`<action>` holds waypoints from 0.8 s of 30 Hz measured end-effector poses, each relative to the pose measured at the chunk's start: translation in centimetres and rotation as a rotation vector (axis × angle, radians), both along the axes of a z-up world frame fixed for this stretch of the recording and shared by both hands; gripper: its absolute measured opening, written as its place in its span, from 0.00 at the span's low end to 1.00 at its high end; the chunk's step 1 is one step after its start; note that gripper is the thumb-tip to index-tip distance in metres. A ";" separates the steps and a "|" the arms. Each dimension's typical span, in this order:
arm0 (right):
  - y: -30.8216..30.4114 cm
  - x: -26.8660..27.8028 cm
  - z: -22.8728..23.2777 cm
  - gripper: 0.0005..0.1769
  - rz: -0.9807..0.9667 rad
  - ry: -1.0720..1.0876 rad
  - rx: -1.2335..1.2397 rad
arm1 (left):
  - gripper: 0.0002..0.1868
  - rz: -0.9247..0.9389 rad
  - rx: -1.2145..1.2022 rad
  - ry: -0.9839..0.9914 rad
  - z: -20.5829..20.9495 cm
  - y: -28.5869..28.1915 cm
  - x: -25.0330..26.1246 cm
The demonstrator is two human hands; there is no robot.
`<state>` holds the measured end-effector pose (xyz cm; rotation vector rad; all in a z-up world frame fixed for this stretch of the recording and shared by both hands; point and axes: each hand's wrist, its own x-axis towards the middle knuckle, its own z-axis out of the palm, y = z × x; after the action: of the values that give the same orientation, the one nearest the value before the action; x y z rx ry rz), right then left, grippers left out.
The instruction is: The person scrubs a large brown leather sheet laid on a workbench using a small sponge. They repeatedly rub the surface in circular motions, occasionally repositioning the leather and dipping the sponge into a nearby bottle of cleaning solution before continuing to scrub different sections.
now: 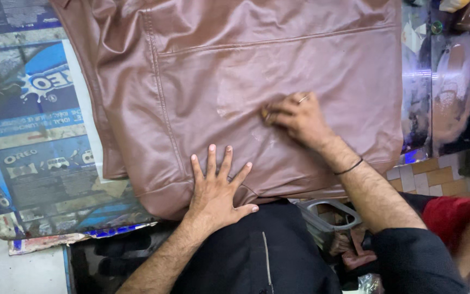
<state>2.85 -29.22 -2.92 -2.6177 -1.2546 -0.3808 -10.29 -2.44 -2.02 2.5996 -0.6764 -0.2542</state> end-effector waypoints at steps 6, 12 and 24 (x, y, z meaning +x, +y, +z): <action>2.3 0.8 0.0 0.21 0.147 0.101 -0.061 | 0.55 -0.015 -0.018 0.027 -0.2 0.5 0.0; 4.3 0.6 -0.5 0.18 -0.078 0.057 0.045 | 0.44 0.166 0.010 -0.104 -1.1 0.8 -0.5; 7.6 0.7 0.6 0.17 0.213 0.111 0.002 | 0.55 0.312 0.060 -0.079 -1.1 2.8 2.2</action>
<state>3.51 -21.63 -2.36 -2.4334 -1.4745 -0.1959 -8.11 0.35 -3.07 2.7358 -0.2842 -0.0752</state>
